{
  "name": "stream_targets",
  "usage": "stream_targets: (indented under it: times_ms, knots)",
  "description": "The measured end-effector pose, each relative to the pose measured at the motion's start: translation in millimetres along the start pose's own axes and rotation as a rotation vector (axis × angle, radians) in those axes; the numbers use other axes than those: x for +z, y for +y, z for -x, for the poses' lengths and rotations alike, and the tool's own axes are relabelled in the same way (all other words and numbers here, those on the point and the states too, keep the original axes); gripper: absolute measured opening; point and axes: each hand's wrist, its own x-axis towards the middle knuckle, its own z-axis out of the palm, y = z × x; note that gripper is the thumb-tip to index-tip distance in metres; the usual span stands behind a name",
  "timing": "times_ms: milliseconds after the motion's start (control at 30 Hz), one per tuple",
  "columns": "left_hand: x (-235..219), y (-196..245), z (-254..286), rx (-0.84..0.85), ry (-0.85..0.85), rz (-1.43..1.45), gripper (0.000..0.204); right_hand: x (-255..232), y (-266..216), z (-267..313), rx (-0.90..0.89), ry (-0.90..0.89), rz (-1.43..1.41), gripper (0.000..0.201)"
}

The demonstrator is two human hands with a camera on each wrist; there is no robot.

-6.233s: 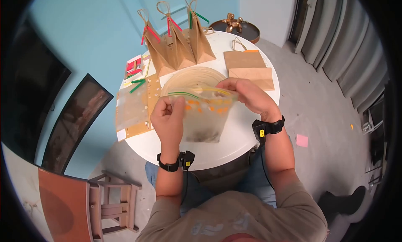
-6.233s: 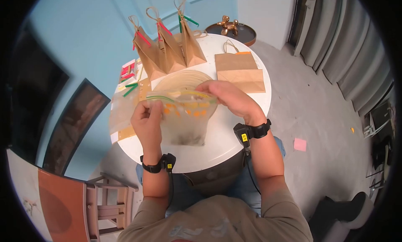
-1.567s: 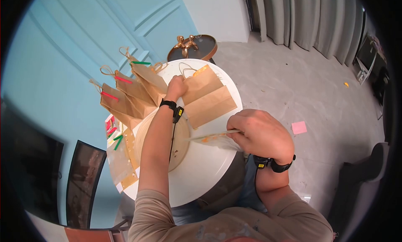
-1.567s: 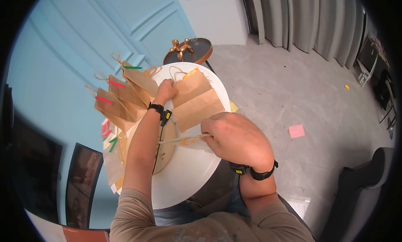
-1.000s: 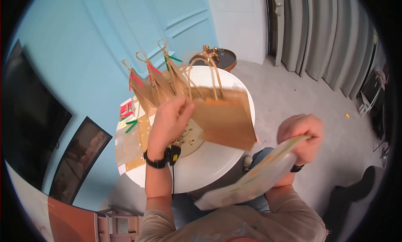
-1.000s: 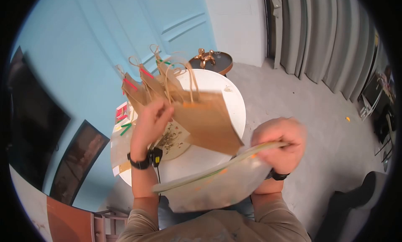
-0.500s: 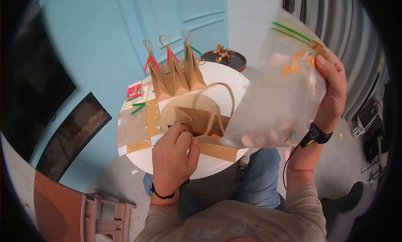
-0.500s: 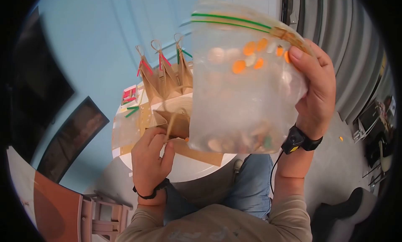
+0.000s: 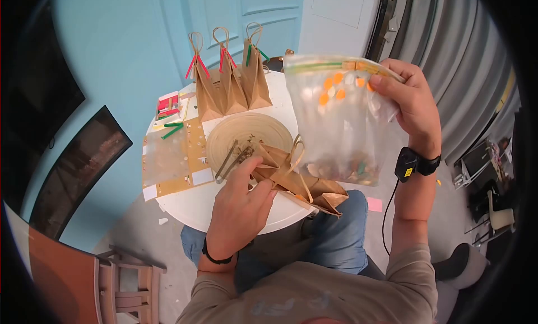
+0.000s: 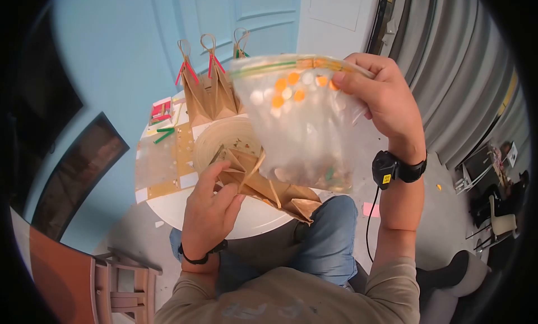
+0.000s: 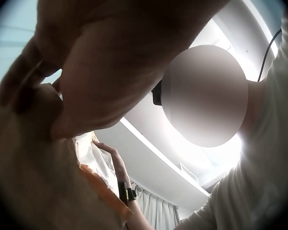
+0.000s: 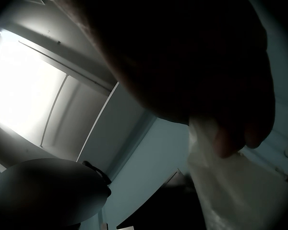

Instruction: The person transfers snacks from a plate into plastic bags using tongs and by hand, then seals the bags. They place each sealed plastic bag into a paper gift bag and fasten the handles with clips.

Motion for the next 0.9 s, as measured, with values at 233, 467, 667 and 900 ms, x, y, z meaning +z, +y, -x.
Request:
stream_targets:
  times_ms: [233, 467, 667, 900]
  knots:
    - [7.1, -4.9, -4.8, 0.005, 0.077, 0.063, 0.015, 9.4, -13.8, -0.8, -0.048, -0.033, 0.044, 0.018]
    - [16.7, -24.6, -10.0, 0.167, 0.154, 0.075, 0.021, -39.5, -23.0, 1.9, -0.062, 0.025, -0.023, 0.017]
    - [21.3, -10.4, -12.8, 0.066, 0.194, 0.192, 0.023, -53.3, -20.5, 7.5, 0.031, -0.049, 0.040, 0.020]
    - [28.8, -12.2, -8.9, 0.109, 0.281, 0.217, 0.027, -52.2, -16.9, 15.3, 0.140, -0.141, 0.131, 0.024]
